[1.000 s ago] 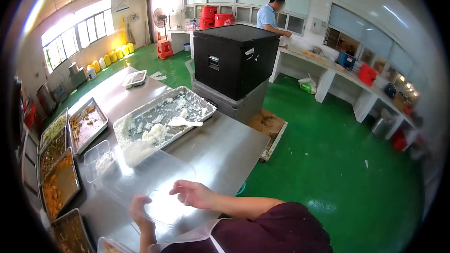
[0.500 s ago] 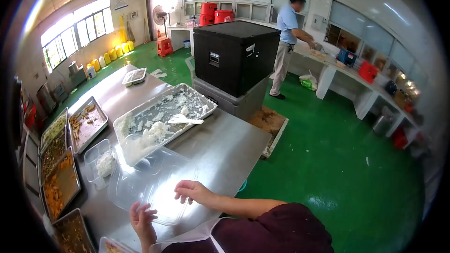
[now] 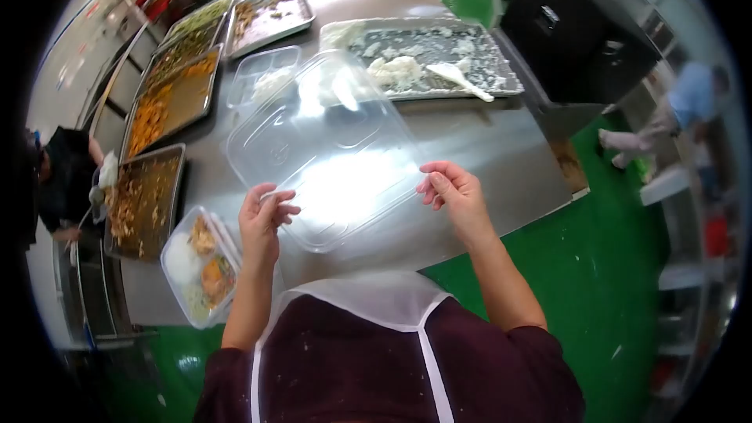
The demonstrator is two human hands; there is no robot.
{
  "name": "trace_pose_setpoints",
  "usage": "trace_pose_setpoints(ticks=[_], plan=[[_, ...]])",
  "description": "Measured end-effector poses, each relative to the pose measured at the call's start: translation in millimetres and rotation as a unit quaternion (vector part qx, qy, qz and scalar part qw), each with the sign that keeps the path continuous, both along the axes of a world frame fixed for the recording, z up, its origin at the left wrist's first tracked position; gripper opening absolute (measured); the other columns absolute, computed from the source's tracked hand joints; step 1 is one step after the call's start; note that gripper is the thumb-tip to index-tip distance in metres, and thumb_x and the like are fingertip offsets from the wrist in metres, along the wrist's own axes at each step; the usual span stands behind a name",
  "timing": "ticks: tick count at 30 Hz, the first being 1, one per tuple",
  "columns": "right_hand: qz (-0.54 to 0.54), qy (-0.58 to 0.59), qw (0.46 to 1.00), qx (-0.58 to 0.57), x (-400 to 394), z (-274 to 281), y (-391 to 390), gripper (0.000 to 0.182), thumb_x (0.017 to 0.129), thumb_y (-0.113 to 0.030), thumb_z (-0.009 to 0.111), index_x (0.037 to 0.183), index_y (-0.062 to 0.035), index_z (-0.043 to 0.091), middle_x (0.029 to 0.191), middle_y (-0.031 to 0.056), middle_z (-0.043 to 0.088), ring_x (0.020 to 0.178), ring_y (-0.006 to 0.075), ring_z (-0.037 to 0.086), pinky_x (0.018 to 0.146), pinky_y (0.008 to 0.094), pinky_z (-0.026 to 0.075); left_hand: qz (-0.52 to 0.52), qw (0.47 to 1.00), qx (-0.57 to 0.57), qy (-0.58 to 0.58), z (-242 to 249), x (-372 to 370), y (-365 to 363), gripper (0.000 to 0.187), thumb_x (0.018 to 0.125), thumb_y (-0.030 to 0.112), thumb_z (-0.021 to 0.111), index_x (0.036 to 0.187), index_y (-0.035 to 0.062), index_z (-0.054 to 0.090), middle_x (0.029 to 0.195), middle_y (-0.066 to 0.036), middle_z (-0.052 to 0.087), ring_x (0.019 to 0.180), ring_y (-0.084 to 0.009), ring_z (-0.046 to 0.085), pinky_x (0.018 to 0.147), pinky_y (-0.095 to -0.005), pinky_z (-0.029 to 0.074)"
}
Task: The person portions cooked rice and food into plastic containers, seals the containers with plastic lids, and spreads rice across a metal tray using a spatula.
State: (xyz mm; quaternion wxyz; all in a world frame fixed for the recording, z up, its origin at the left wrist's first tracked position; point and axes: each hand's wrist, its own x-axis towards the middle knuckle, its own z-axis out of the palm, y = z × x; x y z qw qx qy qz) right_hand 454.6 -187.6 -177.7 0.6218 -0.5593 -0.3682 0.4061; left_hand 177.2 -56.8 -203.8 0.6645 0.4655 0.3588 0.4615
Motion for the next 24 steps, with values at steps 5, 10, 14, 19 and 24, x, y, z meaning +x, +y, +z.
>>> trace_pose_setpoints(ticks=[5, 10, 14, 19, 24], plan=[[-0.002, 0.031, 0.999, -0.038, -5.1, -5.5, 3.2, 0.014, 0.087, -0.011, 0.049, 0.092, -0.0022, 0.059, 0.07, 0.0023, 0.058, 0.056, 0.0063, 0.049, 0.052, 0.0186, 0.038, -0.005, 1.0, -0.008, 0.017, 9.0, -2.1, -5.1, 0.018, 0.087, 0.011, 0.049, 0.103, 0.0036, 0.047, 0.089, -0.015, 0.063, 0.068, -0.0177, 0.063, 0.053, -0.0204, 0.044], [0.008, 0.012, 0.998, -0.068, -14.6, -28.0, 6.4, 0.015, 0.086, -0.008, 0.051, 0.071, -0.0063, 0.05, 0.056, -0.0039, 0.039, 0.049, 0.0039, 0.036, 0.044, 0.0186, 0.027, -0.001, 0.998, 0.007, -0.061, -4.0, -6.8, -7.8, 0.024, 0.088, 0.023, 0.052, 0.106, 0.0073, 0.049, 0.087, -0.01, 0.065, 0.064, -0.0151, 0.063, 0.052, -0.0208, 0.045], [0.117, 0.106, 0.983, -0.097, -18.9, -64.3, 12.5, 0.01, 0.086, -0.009, 0.051, 0.077, -0.0069, 0.051, 0.062, 0.0013, 0.052, 0.049, 0.0069, 0.044, 0.044, 0.0183, 0.034, 0.059, 0.998, -0.013, -0.026, 2.1, -20.2, -16.7, 0.02, 0.091, 0.023, 0.048, 0.103, 0.0082, 0.052, 0.08, -0.007, 0.065, 0.056, -0.0094, 0.06, 0.047, -0.0175, 0.041], [0.254, 0.119, 0.947, -0.158, -17.5, -67.2, 11.9, 0.006, 0.083, -0.008, 0.052, 0.09, -0.0072, 0.053, 0.078, 0.004, 0.058, 0.065, 0.01, 0.054, 0.053, 0.0197, 0.042, 0.13, 0.991, 0.013, 0.039, 5.2, -36.6, -39.3, 0.017, 0.09, 0.019, 0.047, 0.102, 0.0078, 0.053, 0.078, -0.005, 0.065, 0.055, -0.0066, 0.058, 0.047, -0.0166, 0.039], [0.172, -0.089, 0.981, 0.013, -0.7, -52.7, 43.0, 0.042, 0.079, -0.007, 0.052, 0.12, -0.0074, 0.042, 0.115, 0.0061, 0.048, 0.097, 0.0147, 0.048, 0.072, 0.0235, 0.041, 0.159, 0.965, 0.08, 0.193, 20.6, -57.2, -50.2, 0.017, 0.089, 0.014, 0.048, 0.102, 0.0056, 0.054, 0.075, -0.003, 0.064, 0.056, -0.0055, 0.056, 0.05, -0.0182, 0.042]])
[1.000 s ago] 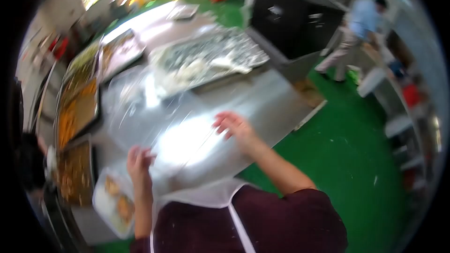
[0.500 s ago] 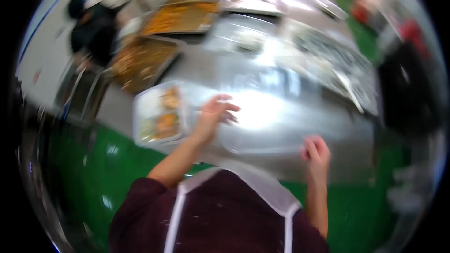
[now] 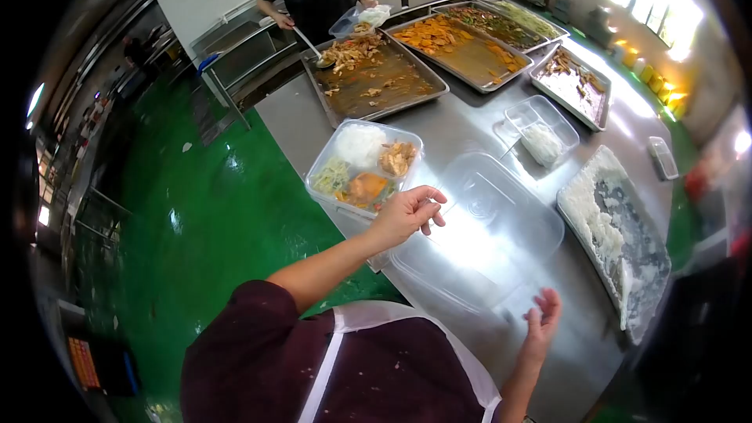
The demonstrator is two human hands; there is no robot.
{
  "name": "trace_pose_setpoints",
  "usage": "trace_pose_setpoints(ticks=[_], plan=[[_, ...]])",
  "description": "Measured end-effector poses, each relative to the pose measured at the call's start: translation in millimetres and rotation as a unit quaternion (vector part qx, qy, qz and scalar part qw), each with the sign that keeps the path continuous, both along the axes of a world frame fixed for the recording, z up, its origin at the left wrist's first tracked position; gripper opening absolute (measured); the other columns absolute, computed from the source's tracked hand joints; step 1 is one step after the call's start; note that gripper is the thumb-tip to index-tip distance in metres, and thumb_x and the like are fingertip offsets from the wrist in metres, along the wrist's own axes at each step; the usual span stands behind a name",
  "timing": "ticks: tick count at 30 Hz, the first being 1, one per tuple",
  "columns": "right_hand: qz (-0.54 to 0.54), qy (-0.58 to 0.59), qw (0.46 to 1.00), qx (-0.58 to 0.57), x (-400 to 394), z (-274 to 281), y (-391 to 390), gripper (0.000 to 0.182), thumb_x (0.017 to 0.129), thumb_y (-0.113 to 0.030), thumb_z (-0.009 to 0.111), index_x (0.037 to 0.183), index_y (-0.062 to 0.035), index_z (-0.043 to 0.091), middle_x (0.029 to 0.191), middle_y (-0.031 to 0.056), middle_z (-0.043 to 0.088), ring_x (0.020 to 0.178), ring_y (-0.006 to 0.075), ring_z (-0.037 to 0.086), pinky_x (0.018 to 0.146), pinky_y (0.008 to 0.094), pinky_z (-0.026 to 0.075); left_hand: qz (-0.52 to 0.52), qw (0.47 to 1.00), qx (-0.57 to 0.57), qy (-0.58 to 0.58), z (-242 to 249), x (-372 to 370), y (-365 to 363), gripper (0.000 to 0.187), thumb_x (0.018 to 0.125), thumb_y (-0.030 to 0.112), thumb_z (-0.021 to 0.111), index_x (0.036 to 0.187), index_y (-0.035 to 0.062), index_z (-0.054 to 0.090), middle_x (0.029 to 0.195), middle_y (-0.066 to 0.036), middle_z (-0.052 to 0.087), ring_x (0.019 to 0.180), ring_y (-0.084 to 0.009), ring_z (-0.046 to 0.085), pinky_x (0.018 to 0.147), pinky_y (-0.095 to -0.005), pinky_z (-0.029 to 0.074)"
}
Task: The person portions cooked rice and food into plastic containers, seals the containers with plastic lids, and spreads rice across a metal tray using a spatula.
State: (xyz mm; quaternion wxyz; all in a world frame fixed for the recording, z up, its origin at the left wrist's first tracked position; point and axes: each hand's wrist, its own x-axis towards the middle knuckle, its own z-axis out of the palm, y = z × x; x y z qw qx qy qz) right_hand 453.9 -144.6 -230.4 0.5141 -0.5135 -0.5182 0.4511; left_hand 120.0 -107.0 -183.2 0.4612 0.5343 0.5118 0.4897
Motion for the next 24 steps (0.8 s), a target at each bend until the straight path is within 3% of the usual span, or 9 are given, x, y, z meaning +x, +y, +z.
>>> trace_pose_setpoints(ticks=[5, 7, 10, 13, 16, 19, 22, 24], plan=[[-0.041, -0.222, 0.961, 0.158, 3.4, 43.9, 21.5, 0.051, 0.078, -0.008, 0.053, 0.127, -0.0059, 0.039, 0.126, 0.0067, 0.043, 0.108, 0.0171, 0.044, 0.078, 0.0258, 0.038, -0.028, 0.97, 0.115, 0.213, 18.7, -5.8, -6.9, 0.018, 0.086, 0.013, 0.051, 0.101, 0.0064, 0.056, 0.074, -0.004, 0.065, 0.063, -0.0105, 0.061, 0.059, -0.0235, 0.047], [-0.013, -0.274, 0.944, 0.183, -2.9, 53.5, 26.1, 0.05, 0.078, -0.009, 0.053, 0.126, -0.0049, 0.04, 0.126, 0.0071, 0.044, 0.108, 0.0175, 0.044, 0.078, 0.0272, 0.039, -0.06, 0.97, 0.111, 0.206, 23.7, -2.7, -8.9, 0.018, 0.085, 0.014, 0.052, 0.102, 0.0074, 0.056, 0.074, -0.004, 0.065, 0.065, -0.0128, 0.062, 0.061, -0.0248, 0.047], [0.051, -0.301, 0.937, 0.169, -15.7, 51.7, 30.3, 0.04, 0.08, -0.006, 0.052, 0.119, -0.0019, 0.046, 0.111, 0.0098, 0.054, 0.094, 0.0175, 0.053, 0.071, 0.0268, 0.043, -0.102, 0.967, 0.112, 0.204, 27.3, -2.4, -10.1, 0.018, 0.085, 0.015, 0.052, 0.101, 0.0085, 0.056, 0.074, -0.004, 0.065, 0.065, -0.0148, 0.063, 0.061, -0.0259, 0.048], [0.118, -0.246, 0.958, 0.085, -18.2, 34.4, 34.4, 0.025, 0.081, -0.001, 0.05, 0.106, 0.0013, 0.053, 0.087, 0.0099, 0.062, 0.073, 0.016, 0.059, 0.062, 0.0249, 0.046, -0.125, 0.962, 0.122, 0.209, 27.2, -6.8, -9.0, 0.016, 0.085, 0.015, 0.053, 0.1, 0.0091, 0.056, 0.072, -0.004, 0.065, 0.064, -0.0154, 0.063, 0.06, -0.0267, 0.048], [0.174, -0.236, 0.954, 0.066, -26.7, 38.5, 32.4, 0.012, 0.082, 0.001, 0.049, 0.092, 0.0032, 0.056, 0.071, 0.0086, 0.062, 0.059, 0.0134, 0.058, 0.055, 0.0233, 0.047, -0.123, 0.956, 0.125, 0.234, 27.3, -11.5, -4.3, 0.017, 0.085, 0.016, 0.053, 0.1, 0.0093, 0.056, 0.071, -0.004, 0.065, 0.064, -0.0155, 0.063, 0.06, -0.0268, 0.048], [0.22, -0.258, 0.94, 0.044, -24.1, 35.4, 34.4, 0.007, 0.082, 0.0, 0.05, 0.085, 0.0039, 0.055, 0.068, 0.0084, 0.06, 0.059, 0.0128, 0.058, 0.054, 0.0243, 0.048, -0.111, 0.956, 0.111, 0.249, 29.8, -18.6, -2.2, 0.022, 0.084, 0.017, 0.055, 0.104, 0.0097, 0.056, 0.075, -0.004, 0.065, 0.068, -0.016, 0.063, 0.063, -0.0264, 0.047], [0.184, -0.231, 0.954, 0.059, -20.4, 32.6, 37.8, 0.007, 0.083, 0.0, 0.049, 0.083, 0.0024, 0.055, 0.066, 0.0071, 0.059, 0.056, 0.0116, 0.057, 0.049, 0.0219, 0.045, -0.057, 0.956, 0.165, 0.237, 29.1, -21.7, 4.4, 0.028, 0.083, 0.02, 0.056, 0.109, 0.0097, 0.055, 0.091, -0.006, 0.064, 0.079, -0.0163, 0.062, 0.067, -0.0272, 0.047], [0.121, -0.195, 0.973, 0.003, -15.2, 33.7, 38.3, 0.007, 0.084, -0.003, 0.048, 0.081, 0.0, 0.054, 0.065, 0.0065, 0.059, 0.054, 0.01, 0.055, 0.046, 0.0199, 0.041, 0.002, 0.954, 0.23, 0.19, 21.8, -27.3, 13.3, 0.033, 0.082, 0.024, 0.058, 0.112, 0.0103, 0.053, 0.103, -0.007, 0.061, 0.085, -0.0173, 0.06, 0.069, -0.0294, 0.048]])
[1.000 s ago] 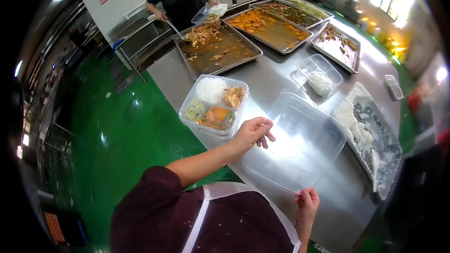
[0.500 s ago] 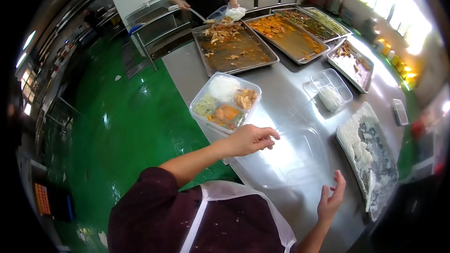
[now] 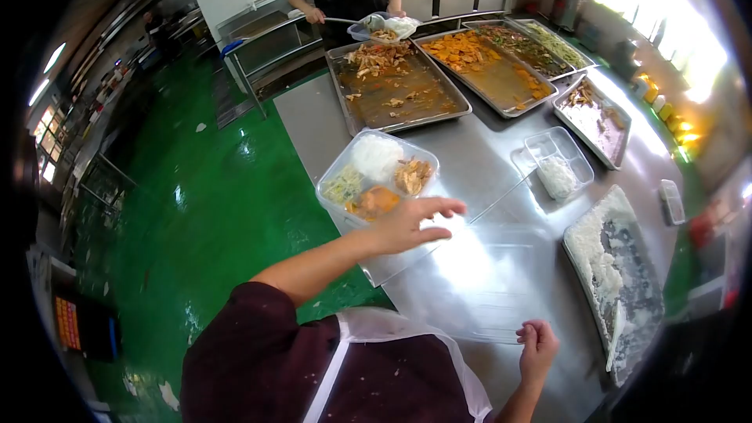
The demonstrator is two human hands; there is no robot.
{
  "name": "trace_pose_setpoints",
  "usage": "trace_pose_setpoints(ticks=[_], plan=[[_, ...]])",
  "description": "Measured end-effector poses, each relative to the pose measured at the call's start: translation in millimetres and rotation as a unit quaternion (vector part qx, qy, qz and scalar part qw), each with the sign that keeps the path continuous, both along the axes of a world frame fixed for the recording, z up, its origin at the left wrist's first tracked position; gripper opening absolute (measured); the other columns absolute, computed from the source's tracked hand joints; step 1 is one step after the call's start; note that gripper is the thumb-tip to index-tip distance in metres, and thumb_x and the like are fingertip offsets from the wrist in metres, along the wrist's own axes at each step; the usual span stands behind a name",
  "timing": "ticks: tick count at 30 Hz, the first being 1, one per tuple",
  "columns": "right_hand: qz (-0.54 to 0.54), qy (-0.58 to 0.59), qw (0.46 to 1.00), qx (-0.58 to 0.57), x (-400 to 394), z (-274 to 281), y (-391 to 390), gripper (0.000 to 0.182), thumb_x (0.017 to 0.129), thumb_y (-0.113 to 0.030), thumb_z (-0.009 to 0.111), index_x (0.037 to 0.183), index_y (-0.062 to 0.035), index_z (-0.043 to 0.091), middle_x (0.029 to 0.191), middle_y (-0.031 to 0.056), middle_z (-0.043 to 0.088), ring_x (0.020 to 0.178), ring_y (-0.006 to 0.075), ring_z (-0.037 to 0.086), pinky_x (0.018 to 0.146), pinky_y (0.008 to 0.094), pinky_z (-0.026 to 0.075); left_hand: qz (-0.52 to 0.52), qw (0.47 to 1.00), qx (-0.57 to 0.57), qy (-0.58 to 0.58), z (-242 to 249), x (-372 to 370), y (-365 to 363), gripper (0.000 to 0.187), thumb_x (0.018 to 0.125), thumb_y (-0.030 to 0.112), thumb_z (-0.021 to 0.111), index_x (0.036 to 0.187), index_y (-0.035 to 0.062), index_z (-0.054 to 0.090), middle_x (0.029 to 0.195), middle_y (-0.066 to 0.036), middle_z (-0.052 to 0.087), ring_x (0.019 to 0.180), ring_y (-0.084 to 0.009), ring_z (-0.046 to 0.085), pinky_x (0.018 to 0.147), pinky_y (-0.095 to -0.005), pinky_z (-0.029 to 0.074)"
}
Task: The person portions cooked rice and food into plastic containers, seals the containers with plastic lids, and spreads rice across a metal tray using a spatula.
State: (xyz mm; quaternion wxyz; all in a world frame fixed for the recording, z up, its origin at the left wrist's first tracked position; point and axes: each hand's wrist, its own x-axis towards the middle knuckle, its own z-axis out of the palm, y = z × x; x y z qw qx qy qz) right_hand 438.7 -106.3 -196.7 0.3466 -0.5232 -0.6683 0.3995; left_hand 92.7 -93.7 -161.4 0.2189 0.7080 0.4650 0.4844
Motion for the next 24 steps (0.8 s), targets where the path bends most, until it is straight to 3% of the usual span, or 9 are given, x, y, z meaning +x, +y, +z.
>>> trace_pose_setpoints(ticks=[3, 6, 10, 13, 16, 24], plan=[[-0.093, 0.081, 0.992, -0.038, 6.5, -3.8, -4.3, 0.009, 0.086, -0.008, 0.048, 0.08, -0.0037, 0.053, 0.065, 0.0057, 0.058, 0.05, 0.0078, 0.051, 0.042, 0.0181, 0.036, 0.043, 0.992, -0.076, -0.092, 11.2, -22.5, 8.6, 0.026, 0.086, 0.014, 0.053, 0.111, 0.0063, 0.052, 0.106, -0.003, 0.057, 0.09, -0.0129, 0.057, 0.074, -0.0241, 0.045], [-0.154, 0.209, 0.963, -0.076, 15.0, -19.1, -6.8, 0.01, 0.088, -0.012, 0.048, 0.081, -0.0059, 0.053, 0.065, 0.0053, 0.058, 0.048, 0.0074, 0.049, 0.04, 0.0179, 0.034, 0.06, 0.952, -0.083, -0.288, 3.9, -46.6, 21.0, 0.021, 0.089, 0.012, 0.048, 0.108, 0.0053, 0.053, 0.1, -0.003, 0.058, 0.086, -0.0109, 0.057, 0.071, -0.0224, 0.045], [-0.23, 0.354, 0.897, -0.131, 12.0, -28.7, -10.6, 0.011, 0.089, -0.015, 0.049, 0.083, -0.007, 0.053, 0.066, 0.0048, 0.057, 0.047, 0.0083, 0.047, 0.038, 0.0186, 0.034, 0.088, 0.935, -0.101, -0.329, 6.3, -66.3, 21.4, 0.018, 0.09, 0.01, 0.045, 0.105, 0.0041, 0.054, 0.095, -0.006, 0.06, 0.08, -0.01, 0.057, 0.068, -0.0222, 0.044], [-0.246, 0.406, 0.866, -0.161, 9.5, -33.3, -11.4, 0.009, 0.088, -0.017, 0.051, 0.088, -0.0084, 0.052, 0.068, 0.001, 0.053, 0.052, 0.0067, 0.047, 0.039, 0.0179, 0.035, 0.066, 0.929, -0.134, -0.34, 0.0, -64.9, 19.6, 0.018, 0.09, 0.01, 0.046, 0.104, 0.0042, 0.054, 0.095, -0.006, 0.06, 0.079, -0.0099, 0.057, 0.068, -0.0223, 0.045], [-0.29, 0.43, 0.838, -0.167, 3.7, -31.9, -11.6, 0.011, 0.089, -0.017, 0.049, 0.086, -0.0075, 0.054, 0.067, 0.0037, 0.057, 0.049, 0.0082, 0.05, 0.037, 0.019, 0.039, 0.045, 0.923, -0.161, -0.346, -12.1, -58.4, 25.7, 0.018, 0.09, 0.011, 0.046, 0.104, 0.0046, 0.055, 0.095, -0.005, 0.061, 0.078, -0.0098, 0.058, 0.068, -0.022, 0.044], [-0.312, 0.439, 0.828, -0.158, -6.0, -27.8, -16.6, 0.011, 0.088, -0.018, 0.051, 0.087, -0.0071, 0.054, 0.068, 0.0031, 0.057, 0.05, 0.0083, 0.052, 0.038, 0.0179, 0.039, -0.006, 0.905, -0.21, -0.369, -35.4, -35.1, 38.4, 0.017, 0.089, 0.011, 0.047, 0.102, 0.0049, 0.055, 0.093, -0.005, 0.063, 0.077, -0.0097, 0.059, 0.066, -0.0213, 0.044]])
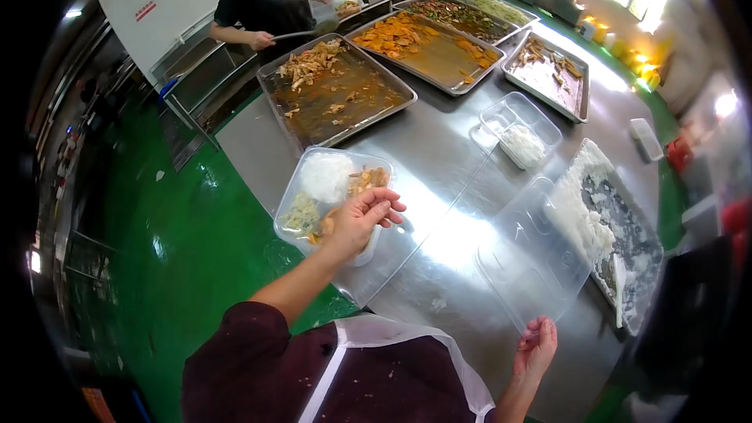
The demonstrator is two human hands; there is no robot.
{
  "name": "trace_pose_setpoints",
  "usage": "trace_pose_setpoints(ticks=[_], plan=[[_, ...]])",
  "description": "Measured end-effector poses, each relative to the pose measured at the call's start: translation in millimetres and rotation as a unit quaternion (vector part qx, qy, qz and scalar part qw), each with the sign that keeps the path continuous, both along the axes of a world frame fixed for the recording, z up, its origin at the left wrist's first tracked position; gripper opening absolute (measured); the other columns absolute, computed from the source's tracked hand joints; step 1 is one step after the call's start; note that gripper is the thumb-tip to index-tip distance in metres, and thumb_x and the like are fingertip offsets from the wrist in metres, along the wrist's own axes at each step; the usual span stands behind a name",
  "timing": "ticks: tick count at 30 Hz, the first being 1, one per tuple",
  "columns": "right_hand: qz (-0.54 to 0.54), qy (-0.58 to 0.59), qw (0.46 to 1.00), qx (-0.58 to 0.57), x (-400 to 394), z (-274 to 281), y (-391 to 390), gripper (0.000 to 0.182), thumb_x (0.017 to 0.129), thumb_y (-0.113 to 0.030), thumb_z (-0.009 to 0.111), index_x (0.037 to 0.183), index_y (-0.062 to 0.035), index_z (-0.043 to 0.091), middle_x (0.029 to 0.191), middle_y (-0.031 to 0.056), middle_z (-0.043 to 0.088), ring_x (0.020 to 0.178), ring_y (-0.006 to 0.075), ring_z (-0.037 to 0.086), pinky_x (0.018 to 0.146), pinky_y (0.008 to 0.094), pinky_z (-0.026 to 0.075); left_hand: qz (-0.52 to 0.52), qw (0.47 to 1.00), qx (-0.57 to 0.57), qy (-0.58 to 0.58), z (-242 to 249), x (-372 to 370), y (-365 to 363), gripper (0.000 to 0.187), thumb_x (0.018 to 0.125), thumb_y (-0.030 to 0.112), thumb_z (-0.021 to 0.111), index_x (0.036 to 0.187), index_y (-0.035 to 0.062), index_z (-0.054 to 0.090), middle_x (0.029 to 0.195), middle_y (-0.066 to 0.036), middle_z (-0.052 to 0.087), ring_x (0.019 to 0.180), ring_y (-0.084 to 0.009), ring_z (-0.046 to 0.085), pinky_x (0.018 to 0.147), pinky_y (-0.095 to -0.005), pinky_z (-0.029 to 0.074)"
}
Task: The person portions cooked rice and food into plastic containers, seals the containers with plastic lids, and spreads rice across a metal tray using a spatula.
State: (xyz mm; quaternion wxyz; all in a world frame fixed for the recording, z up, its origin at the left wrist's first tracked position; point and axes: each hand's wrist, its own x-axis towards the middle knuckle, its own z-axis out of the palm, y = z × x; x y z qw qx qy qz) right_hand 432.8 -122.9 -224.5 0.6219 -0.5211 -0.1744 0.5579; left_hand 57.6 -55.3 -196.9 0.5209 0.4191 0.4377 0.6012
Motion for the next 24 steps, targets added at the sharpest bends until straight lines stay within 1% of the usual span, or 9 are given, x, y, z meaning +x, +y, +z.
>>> trace_pose_setpoints(ticks=[4, 7, 13, 16, 19, 22, 24], plan=[[-0.022, -0.015, 0.999, -0.018, -0.9, -0.3, -0.1, 0.012, 0.088, -0.018, 0.051, 0.088, -0.0063, 0.053, 0.068, 0.004, 0.057, 0.05, 0.0085, 0.052, 0.038, 0.0182, 0.039, -0.023, 1.0, -0.008, -0.002, -9.5, 6.1, 1.7, 0.017, 0.09, 0.012, 0.047, 0.103, 0.0053, 0.055, 0.095, -0.007, 0.062, 0.078, -0.0112, 0.059, 0.068, -0.0216, 0.044], [-0.01, -0.04, 0.999, -0.023, -0.6, 1.2, -0.6, 0.011, 0.087, -0.019, 0.052, 0.088, -0.0078, 0.054, 0.071, 0.0005, 0.053, 0.053, 0.0063, 0.048, 0.04, 0.017, 0.034, -0.015, 1.0, -0.013, -0.006, -10.4, 10.3, 2.1, 0.017, 0.089, 0.011, 0.048, 0.102, 0.0045, 0.056, 0.092, -0.005, 0.063, 0.076, -0.0094, 0.059, 0.065, -0.0209, 0.044], [0.001, -0.031, 1.0, -0.003, 2.0, 2.0, -2.4, 0.013, 0.087, -0.02, 0.051, 0.089, -0.0071, 0.054, 0.07, 0.0012, 0.055, 0.053, 0.0066, 0.05, 0.04, 0.0169, 0.037, -0.016, 1.0, -0.011, -0.005, -16.6, 13.2, 2.1, 0.017, 0.089, 0.012, 0.048, 0.102, 0.0043, 0.056, 0.091, -0.005, 0.063, 0.076, -0.0095, 0.059, 0.065, -0.0212, 0.044], [-0.01, 0.008, 1.0, 0.009, 3.7, 1.9, -2.7, 0.013, 0.088, -0.017, 0.051, 0.089, -0.0043, 0.054, 0.068, 0.006, 0.059, 0.049, 0.0102, 0.054, 0.039, 0.0192, 0.042, -0.019, 1.0, -0.014, 0.001, -15.6, 15.1, 0.6, 0.017, 0.089, 0.012, 0.047, 0.102, 0.0042, 0.056, 0.091, -0.005, 0.063, 0.076, -0.0093, 0.059, 0.065, -0.0213, 0.044], [-0.006, 0.001, 1.0, 0.007, 4.6, 2.6, -4.0, 0.013, 0.088, -0.017, 0.051, 0.089, -0.0045, 0.054, 0.068, 0.0058, 0.059, 0.049, 0.0101, 0.054, 0.038, 0.019, 0.042, -0.028, 0.999, -0.016, 0.001, -13.1, 17.6, -2.7, 0.017, 0.089, 0.012, 0.048, 0.102, 0.0041, 0.056, 0.091, -0.004, 0.063, 0.076, -0.0091, 0.059, 0.065, -0.0213, 0.044], [0.016, -0.019, 1.0, 0.001, 5.9, 1.7, -5.5, 0.013, 0.088, -0.02, 0.05, 0.09, -0.0069, 0.053, 0.07, 0.002, 0.055, 0.053, 0.0071, 0.051, 0.04, 0.0172, 0.038, -0.022, 1.0, -0.008, 0.006, -11.4, 18.2, -7.0, 0.018, 0.089, 0.012, 0.048, 0.102, 0.0041, 0.056, 0.09, -0.004, 0.063, 0.076, -0.009, 0.059, 0.065, -0.0212, 0.044], [0.025, -0.021, 0.999, 0.004, 6.5, 0.9, -4.5, 0.013, 0.088, -0.02, 0.051, 0.09, -0.0069, 0.053, 0.07, 0.002, 0.055, 0.053, 0.0072, 0.051, 0.041, 0.017, 0.038, -0.014, 1.0, -0.008, 0.006, -13.2, 17.2, -9.1, 0.017, 0.089, 0.012, 0.048, 0.102, 0.0042, 0.056, 0.09, -0.004, 0.063, 0.076, -0.009, 0.059, 0.065, -0.0212, 0.044]])
